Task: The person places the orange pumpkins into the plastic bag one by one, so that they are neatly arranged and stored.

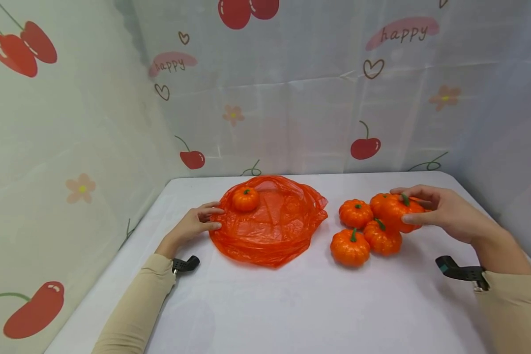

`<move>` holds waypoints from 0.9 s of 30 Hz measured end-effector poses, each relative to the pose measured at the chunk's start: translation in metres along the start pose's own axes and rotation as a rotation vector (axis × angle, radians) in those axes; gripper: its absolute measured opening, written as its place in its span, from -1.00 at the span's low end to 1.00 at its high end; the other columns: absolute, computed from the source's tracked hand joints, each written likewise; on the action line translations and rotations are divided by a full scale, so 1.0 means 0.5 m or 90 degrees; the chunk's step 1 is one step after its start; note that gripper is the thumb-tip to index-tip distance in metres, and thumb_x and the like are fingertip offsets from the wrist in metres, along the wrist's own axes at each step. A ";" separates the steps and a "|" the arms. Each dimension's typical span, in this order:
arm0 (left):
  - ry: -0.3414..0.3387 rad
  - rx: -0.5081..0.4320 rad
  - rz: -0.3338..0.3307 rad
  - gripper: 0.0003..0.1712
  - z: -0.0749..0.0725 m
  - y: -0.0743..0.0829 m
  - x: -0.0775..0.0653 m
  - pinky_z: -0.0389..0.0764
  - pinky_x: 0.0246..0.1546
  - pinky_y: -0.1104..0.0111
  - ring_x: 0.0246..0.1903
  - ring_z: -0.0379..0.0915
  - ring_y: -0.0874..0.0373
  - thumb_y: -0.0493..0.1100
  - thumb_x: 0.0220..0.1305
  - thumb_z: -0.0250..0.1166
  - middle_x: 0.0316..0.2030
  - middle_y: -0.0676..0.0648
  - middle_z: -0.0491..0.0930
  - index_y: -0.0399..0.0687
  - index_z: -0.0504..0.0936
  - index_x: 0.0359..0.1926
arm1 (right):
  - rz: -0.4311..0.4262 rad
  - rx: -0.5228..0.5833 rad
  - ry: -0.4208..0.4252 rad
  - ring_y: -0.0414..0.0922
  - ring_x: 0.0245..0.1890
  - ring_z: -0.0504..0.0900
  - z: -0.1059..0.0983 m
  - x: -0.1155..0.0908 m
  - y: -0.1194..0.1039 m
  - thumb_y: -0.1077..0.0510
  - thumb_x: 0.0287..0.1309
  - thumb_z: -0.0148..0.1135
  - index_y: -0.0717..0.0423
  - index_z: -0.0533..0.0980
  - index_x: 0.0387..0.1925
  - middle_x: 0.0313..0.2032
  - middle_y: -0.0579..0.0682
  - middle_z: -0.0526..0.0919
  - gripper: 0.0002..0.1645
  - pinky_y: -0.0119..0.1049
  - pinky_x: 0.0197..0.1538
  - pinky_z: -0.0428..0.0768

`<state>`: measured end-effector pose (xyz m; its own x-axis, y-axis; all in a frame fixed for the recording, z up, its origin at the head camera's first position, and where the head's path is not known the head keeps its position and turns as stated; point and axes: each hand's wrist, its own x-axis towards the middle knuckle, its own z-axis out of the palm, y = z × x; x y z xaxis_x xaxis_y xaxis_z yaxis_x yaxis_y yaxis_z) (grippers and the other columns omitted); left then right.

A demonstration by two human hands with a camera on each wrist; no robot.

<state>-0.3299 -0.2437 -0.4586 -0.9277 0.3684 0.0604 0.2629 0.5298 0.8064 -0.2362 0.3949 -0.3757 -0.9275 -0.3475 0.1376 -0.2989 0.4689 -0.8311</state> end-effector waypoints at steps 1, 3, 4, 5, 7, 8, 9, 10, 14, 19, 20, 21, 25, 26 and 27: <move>-0.001 0.000 0.002 -0.43 0.000 0.001 0.000 0.56 0.31 0.00 0.34 0.44 -0.17 0.04 0.21 0.53 0.51 -0.07 0.31 0.09 0.68 0.24 | 0.003 0.002 0.001 -0.46 0.05 0.60 0.003 0.003 -0.004 0.43 0.31 0.25 0.31 0.48 0.17 0.20 -0.58 0.54 -0.59 -0.35 -0.13 0.75; 0.000 -0.001 0.005 -0.44 0.002 0.001 0.000 0.56 0.30 -0.01 0.33 0.44 -0.17 0.02 0.22 0.53 0.51 -0.07 0.32 0.07 0.69 0.23 | 0.006 0.007 0.000 -0.46 0.06 0.61 0.008 0.008 -0.012 0.42 0.31 0.25 0.32 0.48 0.16 0.20 -0.56 0.56 -0.60 -0.34 -0.12 0.76; 0.001 -0.003 0.006 -0.44 0.003 0.000 0.000 0.56 0.30 -0.01 0.33 0.45 -0.17 0.01 0.22 0.52 0.51 -0.08 0.32 0.06 0.68 0.24 | 0.007 0.007 0.002 -0.46 0.06 0.61 0.011 0.011 -0.016 0.42 0.31 0.26 0.32 0.48 0.16 0.19 -0.56 0.56 -0.60 -0.33 -0.12 0.76; 0.002 -0.005 0.007 -0.44 0.003 0.000 0.000 0.56 0.29 -0.02 0.33 0.45 -0.18 0.00 0.23 0.52 0.51 -0.09 0.32 0.04 0.68 0.24 | 0.007 0.006 0.002 -0.46 0.06 0.62 0.013 0.014 -0.020 0.41 0.31 0.26 0.32 0.48 0.17 0.19 -0.56 0.56 -0.59 -0.33 -0.12 0.76; 0.003 -0.007 0.008 -0.44 0.005 -0.001 0.001 0.56 0.29 -0.03 0.33 0.44 -0.19 -0.03 0.24 0.51 0.51 -0.10 0.31 0.00 0.67 0.25 | 0.008 0.005 0.000 -0.46 0.06 0.62 0.018 0.020 -0.028 0.39 0.31 0.27 0.30 0.48 0.18 0.20 -0.56 0.56 -0.58 -0.33 -0.12 0.77; 0.003 -0.010 0.007 -0.44 0.005 -0.001 0.001 0.55 0.29 -0.03 0.34 0.43 -0.19 -0.04 0.24 0.51 0.52 -0.11 0.30 -0.01 0.67 0.25 | 0.009 0.008 -0.002 -0.44 0.06 0.63 0.020 0.023 -0.033 0.38 0.32 0.27 0.29 0.48 0.19 0.20 -0.56 0.57 -0.57 -0.33 -0.12 0.77; 0.003 -0.012 0.005 -0.44 0.006 0.000 0.001 0.55 0.30 -0.04 0.34 0.42 -0.20 -0.06 0.25 0.50 0.52 -0.12 0.29 -0.03 0.66 0.26 | 0.009 0.016 -0.004 -0.43 0.05 0.64 0.023 0.026 -0.037 0.38 0.32 0.27 0.30 0.47 0.20 0.20 -0.55 0.57 -0.56 -0.31 -0.12 0.77; 0.004 -0.014 0.003 -0.44 0.006 0.000 0.000 0.54 0.30 -0.04 0.35 0.41 -0.21 -0.07 0.26 0.49 0.53 -0.13 0.28 -0.05 0.65 0.27 | 0.007 0.025 -0.007 -0.41 0.05 0.65 0.026 0.031 -0.042 0.39 0.32 0.27 0.30 0.47 0.21 0.20 -0.54 0.57 -0.56 -0.30 -0.11 0.78; 0.001 -0.016 -0.004 -0.42 0.007 0.003 -0.002 0.51 0.33 -0.07 0.39 0.36 -0.24 -0.09 0.28 0.48 0.55 -0.15 0.23 -0.08 0.62 0.30 | -0.014 0.056 -0.031 -0.37 0.08 0.65 0.040 0.050 -0.060 0.40 0.32 0.26 0.31 0.47 0.19 0.23 -0.49 0.58 -0.57 -0.29 -0.08 0.78; 0.000 -0.011 0.000 -0.42 0.007 0.002 -0.002 0.50 0.35 -0.06 0.40 0.36 -0.24 -0.06 0.27 0.48 0.54 -0.15 0.25 -0.05 0.64 0.29 | -0.032 0.069 -0.071 -0.38 0.10 0.63 0.063 0.081 -0.079 0.37 0.33 0.27 0.26 0.47 0.19 0.27 -0.48 0.53 -0.59 -0.33 -0.03 0.76; 0.001 -0.009 0.001 -0.43 0.007 0.001 -0.002 0.51 0.34 -0.06 0.39 0.37 -0.24 -0.05 0.27 0.49 0.54 -0.14 0.26 -0.04 0.64 0.29 | -0.027 0.069 -0.074 -0.37 0.10 0.64 0.068 0.087 -0.083 0.35 0.33 0.28 0.25 0.47 0.20 0.26 -0.50 0.53 -0.57 -0.33 -0.03 0.76; 0.002 -0.007 0.003 -0.43 0.007 0.001 -0.002 0.51 0.34 -0.05 0.38 0.38 -0.23 -0.04 0.27 0.49 0.53 -0.14 0.27 -0.03 0.65 0.28 | -0.018 0.069 -0.075 -0.36 0.09 0.64 0.072 0.092 -0.089 0.33 0.33 0.30 0.23 0.48 0.21 0.26 -0.51 0.53 -0.56 -0.33 -0.02 0.75; 0.003 -0.003 0.003 -0.45 0.005 0.001 0.000 0.54 0.33 -0.01 0.37 0.40 -0.19 -0.01 0.24 0.51 0.52 -0.09 0.30 0.04 0.68 0.25 | 0.028 0.050 -0.068 -0.36 0.09 0.63 0.087 0.113 -0.114 0.18 0.30 0.39 0.15 0.48 0.27 0.25 -0.51 0.51 -0.45 -0.33 0.01 0.74; 0.002 -0.003 0.002 -0.45 0.004 0.000 0.000 0.54 0.33 0.00 0.37 0.40 -0.18 0.00 0.24 0.51 0.52 -0.08 0.30 0.05 0.68 0.24 | 0.040 0.047 -0.066 -0.36 0.09 0.63 0.090 0.117 -0.121 0.15 0.28 0.41 0.13 0.48 0.28 0.26 -0.50 0.51 -0.43 -0.32 0.01 0.74; 0.001 -0.003 0.001 -0.45 0.003 0.000 0.001 0.54 0.32 0.00 0.37 0.40 -0.18 0.00 0.24 0.51 0.52 -0.08 0.30 0.06 0.68 0.24 | 0.049 0.041 -0.066 -0.36 0.09 0.63 0.094 0.122 -0.127 0.11 0.27 0.43 0.10 0.48 0.28 0.28 -0.47 0.50 -0.41 -0.32 0.03 0.74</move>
<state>-0.3297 -0.2423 -0.4595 -0.9278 0.3678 0.0625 0.2631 0.5262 0.8086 -0.2632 0.3059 -0.3398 -0.9183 -0.3954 0.0186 -0.2094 0.4455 -0.8704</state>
